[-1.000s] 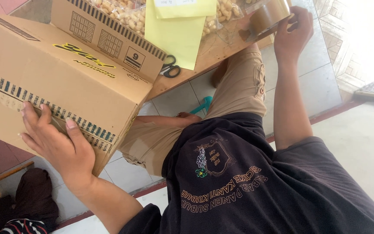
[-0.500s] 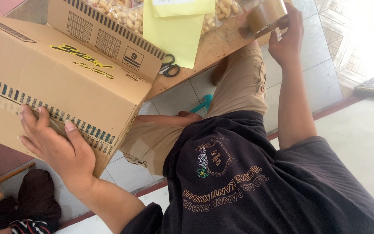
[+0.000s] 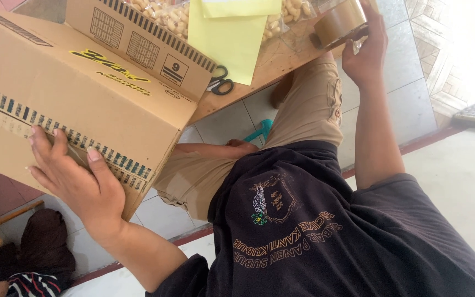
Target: Assembling a cardboard box and packing it with bags of snacks.
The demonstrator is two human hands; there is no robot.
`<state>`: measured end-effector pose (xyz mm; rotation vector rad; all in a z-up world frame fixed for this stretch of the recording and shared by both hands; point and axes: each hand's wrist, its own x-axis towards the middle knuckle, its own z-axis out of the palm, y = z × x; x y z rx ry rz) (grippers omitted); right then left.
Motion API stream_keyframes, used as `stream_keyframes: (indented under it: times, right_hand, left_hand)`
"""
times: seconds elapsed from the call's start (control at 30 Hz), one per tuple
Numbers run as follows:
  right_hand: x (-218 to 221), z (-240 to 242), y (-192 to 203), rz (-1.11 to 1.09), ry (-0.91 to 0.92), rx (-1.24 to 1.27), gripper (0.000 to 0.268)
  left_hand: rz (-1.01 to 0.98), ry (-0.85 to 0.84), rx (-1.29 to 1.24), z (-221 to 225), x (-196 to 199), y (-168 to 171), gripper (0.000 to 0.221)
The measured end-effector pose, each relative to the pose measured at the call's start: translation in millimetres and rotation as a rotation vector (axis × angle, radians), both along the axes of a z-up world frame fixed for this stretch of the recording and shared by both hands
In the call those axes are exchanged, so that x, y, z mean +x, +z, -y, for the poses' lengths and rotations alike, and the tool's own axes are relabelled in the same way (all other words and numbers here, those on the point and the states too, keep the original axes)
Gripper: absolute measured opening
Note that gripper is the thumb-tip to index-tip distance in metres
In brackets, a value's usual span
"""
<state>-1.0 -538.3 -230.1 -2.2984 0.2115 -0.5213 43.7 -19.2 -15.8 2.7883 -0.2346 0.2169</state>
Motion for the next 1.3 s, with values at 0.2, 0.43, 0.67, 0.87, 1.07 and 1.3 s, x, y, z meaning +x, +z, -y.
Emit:
stream_keyframes:
  times: [0.2, 0.43, 0.67, 0.87, 1.07, 1.3]
  right_hand:
    - [0.9, -7.9, 8.3, -0.121, -0.133, -0.14, 0.071]
    - [8.2, -9.7, -3.7, -0.028, -0.204, 0.057, 0.077]
    - [37.1, -54.9, 62.8, 0.073, -0.835, 1.246, 0.038]
    - [46.3, -54.9, 58.5, 0.228, -1.075, 1.502, 0.074]
    - [46.5, -30.5, 5.5, 0.121, -1.159, 1.385, 0.038]
    - [46.7, -48.5, 29.3, 0.097, -1.123, 1.302, 0.046]
  left_hand:
    - [0.01, 0.003, 0.0, -0.6, 0.5, -1.2, 0.056]
    - [0.008, 0.009, -0.03, 1.9, 0.2, 0.0, 0.056]
    - [-0.004, 0.013, -0.039, 0.6, 0.1, -0.7, 0.054]
    - [0.0, 0.006, -0.031, 0.3, 1.5, 0.3, 0.054]
    - [-0.017, 0.016, 0.005, -1.3, 5.2, -0.4, 0.064]
    - [0.012, 0.01, 0.015, -1.2, 4.6, -2.6, 0.057]
